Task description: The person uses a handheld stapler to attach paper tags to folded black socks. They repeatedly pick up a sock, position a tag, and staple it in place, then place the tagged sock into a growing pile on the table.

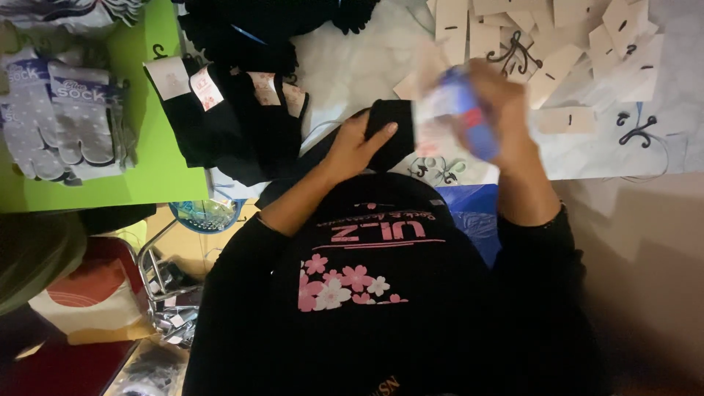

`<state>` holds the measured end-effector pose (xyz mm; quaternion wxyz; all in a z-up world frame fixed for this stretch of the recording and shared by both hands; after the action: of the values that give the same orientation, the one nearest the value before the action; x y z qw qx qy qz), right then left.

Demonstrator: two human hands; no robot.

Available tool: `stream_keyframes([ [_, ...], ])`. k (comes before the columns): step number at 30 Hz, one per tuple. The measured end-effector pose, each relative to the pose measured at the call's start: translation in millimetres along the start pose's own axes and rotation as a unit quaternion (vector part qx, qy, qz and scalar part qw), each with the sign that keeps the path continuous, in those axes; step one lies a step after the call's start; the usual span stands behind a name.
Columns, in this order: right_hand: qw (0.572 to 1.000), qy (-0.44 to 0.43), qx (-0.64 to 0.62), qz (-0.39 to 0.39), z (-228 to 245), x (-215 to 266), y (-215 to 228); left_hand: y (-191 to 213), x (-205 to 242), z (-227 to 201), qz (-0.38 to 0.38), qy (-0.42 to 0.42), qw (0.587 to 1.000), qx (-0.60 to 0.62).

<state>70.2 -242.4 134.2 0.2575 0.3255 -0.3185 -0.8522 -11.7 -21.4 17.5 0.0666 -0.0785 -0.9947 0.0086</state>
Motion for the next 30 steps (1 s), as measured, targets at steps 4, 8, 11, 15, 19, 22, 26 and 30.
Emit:
stream_keyframes([
  [4, 0.996, -0.057, -0.028, 0.058, -4.6, -0.9, -31.6, -3.5, 6.8, 11.4, -0.004, -0.113, 0.993, 0.013],
  [8, 0.992, -0.001, -0.110, 0.062, 2.4, -9.8, -25.4, 1.6, 13.1, 17.0, 0.008, -0.046, 0.996, 0.078],
  [11, 0.988, -0.064, -0.118, 0.076, 4.5, -1.0, -20.8, 6.9, 13.6, -2.5, 0.093, -0.003, 0.990, 0.108],
  [15, 0.971, -0.185, -0.093, 0.121, 2.2, 7.0, -10.4, 1.3, 15.8, -7.8, 0.043, -0.176, 0.982, -0.060],
  [19, 0.976, -0.140, -0.142, 0.093, -9.0, 14.2, -20.7, 3.4, 12.9, -31.3, -0.031, -0.172, 0.984, 0.024],
  [22, 0.983, -0.074, -0.165, 0.025, 0.4, 15.2, -32.2, 6.1, 11.1, -19.4, -0.067, -0.183, 0.980, -0.040],
  [26, 0.983, -0.180, -0.012, -0.041, -5.1, 36.7, -56.5, 16.4, 8.2, -19.9, -0.214, -0.143, 0.965, 0.052],
  [30, 0.985, -0.159, -0.068, -0.010, 18.5, 29.6, -68.1, 5.3, 3.3, -30.7, -0.285, -0.186, 0.932, 0.123],
])
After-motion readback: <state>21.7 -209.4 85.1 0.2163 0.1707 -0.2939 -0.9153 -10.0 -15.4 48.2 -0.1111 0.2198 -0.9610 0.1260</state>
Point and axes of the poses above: each hand's wrist, its own x-axis away from the middle knuckle, its own y-axis out of the back of the hand, z = x × y, the point moved 1 cm from there along -x, towards the middle knuckle, and after that the axes turned 15 degrees about x, right-handed, at the moved point
